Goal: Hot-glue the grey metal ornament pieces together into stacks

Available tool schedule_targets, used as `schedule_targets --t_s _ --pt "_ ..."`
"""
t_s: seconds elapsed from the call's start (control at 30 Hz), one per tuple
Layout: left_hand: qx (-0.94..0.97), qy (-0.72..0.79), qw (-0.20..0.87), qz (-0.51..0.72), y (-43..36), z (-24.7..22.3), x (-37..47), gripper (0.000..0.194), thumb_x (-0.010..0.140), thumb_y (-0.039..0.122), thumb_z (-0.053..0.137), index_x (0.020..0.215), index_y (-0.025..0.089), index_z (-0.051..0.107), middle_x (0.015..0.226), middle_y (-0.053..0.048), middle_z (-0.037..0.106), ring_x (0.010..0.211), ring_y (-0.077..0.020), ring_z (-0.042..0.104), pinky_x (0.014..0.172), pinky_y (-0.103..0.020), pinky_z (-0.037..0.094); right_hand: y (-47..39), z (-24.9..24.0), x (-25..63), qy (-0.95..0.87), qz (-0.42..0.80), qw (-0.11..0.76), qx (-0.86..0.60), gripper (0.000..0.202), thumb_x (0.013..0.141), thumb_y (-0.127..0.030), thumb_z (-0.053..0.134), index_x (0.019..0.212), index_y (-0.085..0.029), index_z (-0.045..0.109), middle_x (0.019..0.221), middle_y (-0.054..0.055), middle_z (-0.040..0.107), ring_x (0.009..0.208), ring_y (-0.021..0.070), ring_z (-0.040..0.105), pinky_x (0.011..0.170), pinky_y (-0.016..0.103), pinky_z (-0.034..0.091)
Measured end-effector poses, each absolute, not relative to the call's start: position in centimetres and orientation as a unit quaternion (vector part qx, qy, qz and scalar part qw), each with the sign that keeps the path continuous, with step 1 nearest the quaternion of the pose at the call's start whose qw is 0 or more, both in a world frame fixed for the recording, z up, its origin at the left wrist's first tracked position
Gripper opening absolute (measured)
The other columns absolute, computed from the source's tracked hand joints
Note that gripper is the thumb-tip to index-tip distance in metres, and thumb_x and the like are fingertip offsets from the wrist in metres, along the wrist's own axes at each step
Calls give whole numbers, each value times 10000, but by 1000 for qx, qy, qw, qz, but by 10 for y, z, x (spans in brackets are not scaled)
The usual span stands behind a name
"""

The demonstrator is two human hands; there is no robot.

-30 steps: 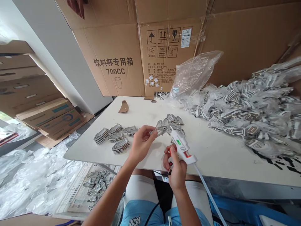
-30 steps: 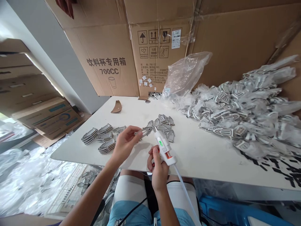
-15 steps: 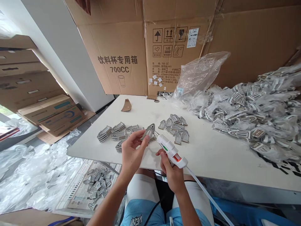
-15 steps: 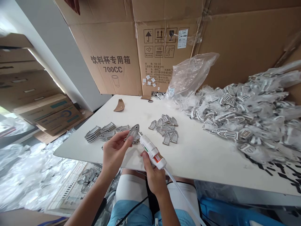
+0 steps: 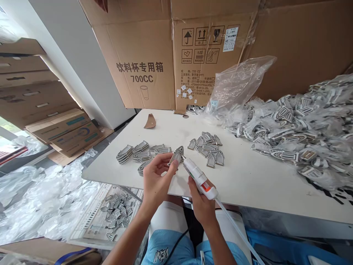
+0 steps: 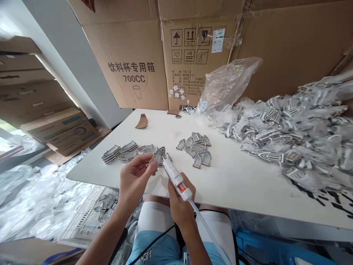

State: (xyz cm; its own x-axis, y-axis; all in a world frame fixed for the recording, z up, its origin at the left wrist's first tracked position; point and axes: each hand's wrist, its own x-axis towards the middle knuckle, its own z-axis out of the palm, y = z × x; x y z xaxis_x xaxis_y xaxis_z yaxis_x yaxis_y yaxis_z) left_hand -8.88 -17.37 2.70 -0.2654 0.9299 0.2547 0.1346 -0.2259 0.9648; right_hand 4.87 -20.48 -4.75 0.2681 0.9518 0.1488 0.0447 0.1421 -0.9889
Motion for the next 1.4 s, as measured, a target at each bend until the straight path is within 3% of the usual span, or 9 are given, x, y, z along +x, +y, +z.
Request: schedule_targets --t_s 0.17,0.33,0.7,0.87,1.03,1.1,1.2,1.33,1.4 --pt "512 528 325 595 -175 30 -89 222 861 393 818 1019 239 799 886 -48 787 800 -219 761 684 -332 665 -204 -51 49 -450 392 597 -536 452 952 -628 711 762 -219 672 657 15 607 621 195 576 602 317 473" --pt "551 538 238 592 -175 30 -93 158 882 333 791 1013 246 785 888 -34 778 801 -204 738 701 -320 640 -205 -48 47 -407 439 597 -534 460 885 -662 772 877 -204 736 749 42 667 678 211 607 603 314 499" --pt "708 465 26 531 -171 31 -106 137 1005 204 664 1112 235 745 850 -15 689 729 -153 617 708 -306 525 -207 -29 59 -419 538 562 -468 409 945 -597 744 893 -240 552 693 -44 573 543 118 440 510 249 380" --pt "608 515 194 573 -169 29 -107 138 966 317 751 1073 231 759 956 -39 757 855 -180 706 786 -313 587 -205 -34 63 -428 575 561 -415 375 973 -554 739 939 -228 557 731 -36 592 507 77 379 468 229 307" --pt "471 470 417 619 -163 28 -114 435 856 379 875 1223 228 695 988 -36 775 841 -180 754 780 -293 612 -204 -42 67 -410 567 592 -399 467 983 -591 706 784 -180 608 706 -1 595 451 37 316 436 233 231" --pt "453 464 434 626 -163 30 -116 452 849 375 881 1234 223 700 1066 -50 782 890 -184 765 815 -289 609 -204 -43 67 -396 563 608 -396 432 983 -580 714 838 -181 637 733 -2 608 448 32 318 433 229 222" --pt "436 471 446 624 -164 33 -117 329 831 375 890 1064 196 740 1048 -55 792 928 -188 758 826 -271 589 -204 -42 65 -391 558 616 -394 371 969 -564 741 1021 -203 669 773 -12 623 456 40 341 433 220 242" --pt "395 492 469 618 -165 34 -115 349 788 377 914 991 224 675 821 9 759 678 -146 690 618 -239 514 -205 -41 63 -408 548 607 -405 391 979 -550 734 1149 -206 658 826 -1 649 469 47 340 440 225 265" --pt "404 513 446 612 -166 35 -114 342 793 387 901 987 233 667 827 12 753 615 -135 653 569 -244 486 -206 -42 62 -412 548 600 -412 401 978 -549 736 1163 -202 657 797 -8 636 474 54 331 443 226 267"
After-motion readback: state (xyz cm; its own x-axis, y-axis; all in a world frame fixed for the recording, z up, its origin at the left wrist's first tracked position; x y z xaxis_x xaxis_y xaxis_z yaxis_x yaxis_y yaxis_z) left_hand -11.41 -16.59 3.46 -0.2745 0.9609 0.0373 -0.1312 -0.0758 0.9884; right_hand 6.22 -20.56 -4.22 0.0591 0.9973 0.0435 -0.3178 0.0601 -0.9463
